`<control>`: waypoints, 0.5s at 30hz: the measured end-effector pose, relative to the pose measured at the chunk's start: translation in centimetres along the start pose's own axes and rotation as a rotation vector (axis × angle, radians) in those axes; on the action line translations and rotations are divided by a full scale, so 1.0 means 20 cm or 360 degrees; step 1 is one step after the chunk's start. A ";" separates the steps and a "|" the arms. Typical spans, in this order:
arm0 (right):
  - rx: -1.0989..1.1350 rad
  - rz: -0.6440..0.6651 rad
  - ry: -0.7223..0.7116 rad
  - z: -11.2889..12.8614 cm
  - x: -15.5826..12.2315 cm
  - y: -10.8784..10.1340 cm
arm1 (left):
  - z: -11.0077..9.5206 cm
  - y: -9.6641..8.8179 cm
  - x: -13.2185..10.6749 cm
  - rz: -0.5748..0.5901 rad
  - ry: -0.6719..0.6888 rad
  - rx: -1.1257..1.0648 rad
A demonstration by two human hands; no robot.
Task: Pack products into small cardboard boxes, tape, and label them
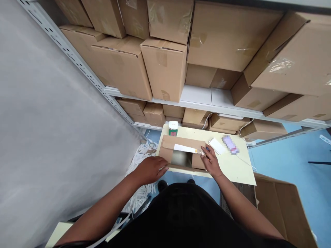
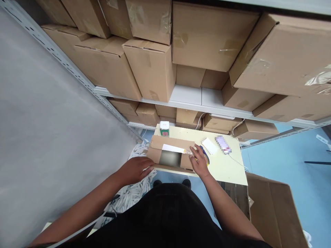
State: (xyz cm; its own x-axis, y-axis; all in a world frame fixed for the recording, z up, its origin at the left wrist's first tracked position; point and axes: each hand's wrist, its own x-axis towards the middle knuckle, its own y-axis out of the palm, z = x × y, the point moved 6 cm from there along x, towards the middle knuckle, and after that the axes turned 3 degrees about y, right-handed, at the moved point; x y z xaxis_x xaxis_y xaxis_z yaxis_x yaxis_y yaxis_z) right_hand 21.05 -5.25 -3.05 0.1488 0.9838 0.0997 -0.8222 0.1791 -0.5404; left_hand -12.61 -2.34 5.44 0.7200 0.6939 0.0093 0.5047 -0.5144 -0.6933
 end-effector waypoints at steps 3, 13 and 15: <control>0.0094 0.0001 0.0002 0.01 0.00 -0.02 | 0.04 -0.07 0.12 -0.0316 -0.0059 0.0081; 0.0116 -0.0106 0.0145 0.02 -0.02 0.02 | 0.29 0.06 0.20 -0.0854 -0.0357 -0.0145; 0.0168 -0.0156 0.0207 0.02 -0.03 0.03 | 0.29 0.08 0.19 -0.0852 -0.0382 -0.0146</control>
State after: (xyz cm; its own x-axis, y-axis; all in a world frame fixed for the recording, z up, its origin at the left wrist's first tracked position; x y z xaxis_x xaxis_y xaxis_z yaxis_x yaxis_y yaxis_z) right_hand 20.24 -5.63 -3.22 0.2951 0.9548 0.0352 -0.8523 0.2797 -0.4421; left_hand -11.91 2.46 0.23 0.2314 0.9578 0.1703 0.8148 -0.0951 -0.5719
